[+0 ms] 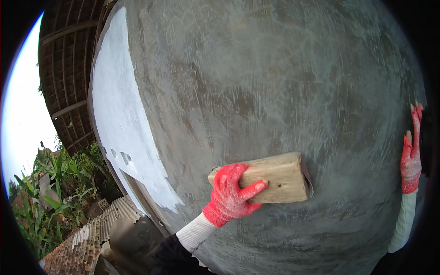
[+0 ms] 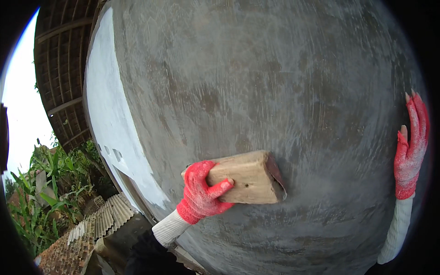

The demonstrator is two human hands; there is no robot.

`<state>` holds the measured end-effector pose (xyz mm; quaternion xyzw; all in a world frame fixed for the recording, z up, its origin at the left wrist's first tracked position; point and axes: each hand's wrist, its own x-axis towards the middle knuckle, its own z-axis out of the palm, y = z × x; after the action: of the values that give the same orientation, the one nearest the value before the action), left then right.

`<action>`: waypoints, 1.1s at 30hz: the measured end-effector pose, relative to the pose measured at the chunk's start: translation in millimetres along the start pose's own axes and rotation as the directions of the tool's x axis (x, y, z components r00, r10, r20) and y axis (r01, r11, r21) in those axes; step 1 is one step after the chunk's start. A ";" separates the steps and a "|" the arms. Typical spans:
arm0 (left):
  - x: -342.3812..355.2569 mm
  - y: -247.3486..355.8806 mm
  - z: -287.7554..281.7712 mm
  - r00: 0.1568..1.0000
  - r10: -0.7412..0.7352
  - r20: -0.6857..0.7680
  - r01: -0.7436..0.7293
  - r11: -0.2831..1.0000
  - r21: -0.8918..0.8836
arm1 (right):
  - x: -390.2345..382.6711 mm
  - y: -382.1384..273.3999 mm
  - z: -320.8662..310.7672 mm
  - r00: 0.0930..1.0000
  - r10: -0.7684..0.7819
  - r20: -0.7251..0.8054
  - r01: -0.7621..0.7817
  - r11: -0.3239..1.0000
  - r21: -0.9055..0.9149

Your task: The person sands the curved exterior surface of a concrete structure using a wooden sanding block.

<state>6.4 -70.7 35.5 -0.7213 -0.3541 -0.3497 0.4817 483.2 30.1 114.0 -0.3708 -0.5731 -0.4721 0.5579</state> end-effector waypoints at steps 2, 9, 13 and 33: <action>-32.9 5.4 10.2 0.979 0.187 0.075 -0.181 0.980 -0.081 | 1.7 -16.9 -11.4 0.998 -0.047 0.050 0.046 0.999 0.007; 37.8 -92.2 -41.9 0.846 -0.500 -0.186 0.527 0.836 0.151 | -82.9 -128.0 -10.4 0.853 -0.475 0.216 0.378 0.848 0.371; 31.7 -101.8 -35.2 0.831 -0.496 -0.251 0.542 0.823 0.170 | -120.6 -185.9 2.5 0.865 -0.431 0.258 0.293 0.850 0.438; -264.8 -112.2 -8.5 0.914 -0.402 -0.055 0.402 0.915 -0.014 | -149.8 -328.8 39.6 0.966 0.181 0.187 -0.189 0.982 0.027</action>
<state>-223.7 -92.8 -135.8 -0.6234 -0.4807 -0.4620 0.4085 174.2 -8.7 -73.3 -0.4519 -0.5953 -0.3688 0.5527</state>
